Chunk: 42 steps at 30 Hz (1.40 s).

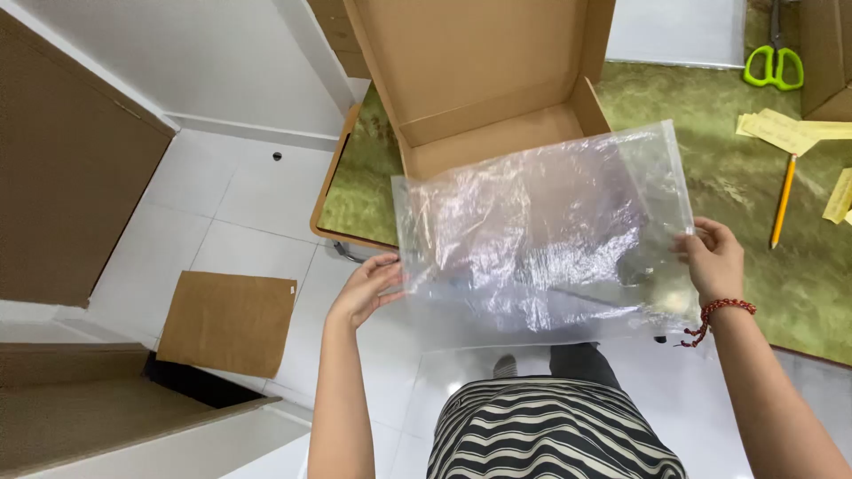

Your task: Unpacking a polo shirt from a cardboard box and hanging it on a clothes rack.

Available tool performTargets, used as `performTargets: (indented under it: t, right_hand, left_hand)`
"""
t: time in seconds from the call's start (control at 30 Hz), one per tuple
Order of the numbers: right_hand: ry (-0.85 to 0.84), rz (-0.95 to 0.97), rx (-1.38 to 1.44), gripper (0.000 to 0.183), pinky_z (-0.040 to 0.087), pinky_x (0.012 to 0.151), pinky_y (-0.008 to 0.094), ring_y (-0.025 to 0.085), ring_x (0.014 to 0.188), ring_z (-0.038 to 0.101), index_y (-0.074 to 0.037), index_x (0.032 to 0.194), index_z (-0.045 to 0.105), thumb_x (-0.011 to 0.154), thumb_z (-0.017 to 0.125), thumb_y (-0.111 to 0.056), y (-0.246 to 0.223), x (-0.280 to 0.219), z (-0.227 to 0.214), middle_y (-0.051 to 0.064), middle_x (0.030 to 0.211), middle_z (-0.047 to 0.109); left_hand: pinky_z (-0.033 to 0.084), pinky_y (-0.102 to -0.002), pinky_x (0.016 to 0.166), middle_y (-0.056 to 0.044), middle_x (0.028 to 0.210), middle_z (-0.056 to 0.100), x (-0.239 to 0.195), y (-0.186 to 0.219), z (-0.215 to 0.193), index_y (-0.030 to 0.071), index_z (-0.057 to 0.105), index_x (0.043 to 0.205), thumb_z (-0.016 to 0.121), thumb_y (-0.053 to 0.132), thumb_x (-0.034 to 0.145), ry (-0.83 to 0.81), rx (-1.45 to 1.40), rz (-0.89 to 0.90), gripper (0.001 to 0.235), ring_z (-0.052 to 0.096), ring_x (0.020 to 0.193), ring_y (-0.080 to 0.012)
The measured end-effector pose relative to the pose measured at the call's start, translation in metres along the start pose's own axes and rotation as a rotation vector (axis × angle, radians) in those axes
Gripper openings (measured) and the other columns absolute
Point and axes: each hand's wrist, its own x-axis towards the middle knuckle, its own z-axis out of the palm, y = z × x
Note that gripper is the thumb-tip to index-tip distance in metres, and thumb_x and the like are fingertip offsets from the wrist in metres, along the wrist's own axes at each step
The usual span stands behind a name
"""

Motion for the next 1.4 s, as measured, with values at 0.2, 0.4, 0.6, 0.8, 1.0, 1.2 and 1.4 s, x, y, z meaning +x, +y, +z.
performTargets:
  t: [0.2,0.4,0.6,0.8,1.0,1.2,1.4]
  right_hand:
    - [-0.091,0.028,-0.186,0.039,0.059,0.079,0.033,0.023,0.095,0.068,0.001,0.145,0.055,0.107,0.063,-0.002,-0.045,0.032,0.032,0.017,0.118,0.067]
    - [-0.04,-0.162,-0.34,0.038,0.054,0.09,0.04,0.028,0.105,0.069,0.006,0.141,0.064,0.109,0.066,-0.015,-0.057,0.079,0.057,0.022,0.122,0.072]
    - [0.03,-0.23,-0.352,0.017,0.043,0.053,0.027,0.01,0.064,0.054,-0.007,0.114,0.077,0.121,0.064,-0.016,-0.057,0.124,0.073,0.005,0.083,0.069]
    - [0.075,-0.197,-0.345,0.028,0.048,0.061,0.029,0.015,0.064,0.06,-0.001,0.105,0.075,0.123,0.064,-0.02,-0.035,0.132,0.051,0.005,0.075,0.067]
    - [0.137,-0.628,-0.722,0.064,0.036,0.105,0.06,0.043,0.129,0.049,-0.005,0.153,0.054,0.097,0.083,-0.017,-0.086,0.104,0.063,0.026,0.143,0.053]
    - [-0.411,-0.676,-0.658,0.07,0.007,0.123,0.077,0.033,0.145,0.051,-0.031,0.159,0.051,0.096,0.073,-0.052,-0.166,0.077,0.12,-0.004,0.15,0.063]
    - [-0.652,-0.44,-0.709,0.024,0.054,0.1,0.049,0.041,0.11,0.075,-0.021,0.104,0.086,0.095,0.073,-0.039,-0.2,0.072,0.176,0.008,0.099,0.084]
  left_hand:
    - [0.063,-0.045,0.1,-0.019,0.137,0.068,0.044,0.022,0.046,0.009,0.057,0.147,0.066,0.044,0.094,0.275,0.094,0.109,0.065,0.07,0.121,-0.0305]
    - [0.058,-0.03,0.088,-0.009,0.13,0.074,0.105,0.035,0.06,0.009,0.069,0.136,0.063,0.049,0.098,0.468,0.111,0.216,0.056,0.072,0.107,-0.0178]
    - [0.057,-0.023,0.057,0.0,0.09,0.077,0.119,0.046,0.068,0.007,0.083,0.108,0.07,0.029,0.104,0.524,-0.113,0.219,0.025,0.067,0.069,-0.0068]
    - [0.054,-0.023,0.082,-0.002,0.098,0.082,0.089,0.071,0.086,0.006,0.085,0.106,0.068,0.032,0.102,0.672,0.143,0.502,0.031,0.068,0.088,-0.0107]
    - [0.05,-0.021,0.057,-0.005,0.076,0.077,0.066,0.125,0.132,0.004,0.08,0.107,0.066,0.027,0.105,0.296,0.039,0.75,0.026,0.068,0.062,-0.0098]
    - [0.06,-0.021,0.058,-0.007,0.073,0.079,0.053,0.154,0.163,0.02,0.081,0.106,0.066,0.028,0.108,0.169,0.199,0.919,0.017,0.076,0.064,-0.0103]
    - [0.062,-0.044,0.087,-0.01,0.103,0.082,0.058,0.127,0.092,0.019,0.078,0.121,0.065,0.032,0.11,0.651,0.458,0.921,0.021,0.079,0.097,-0.0282]
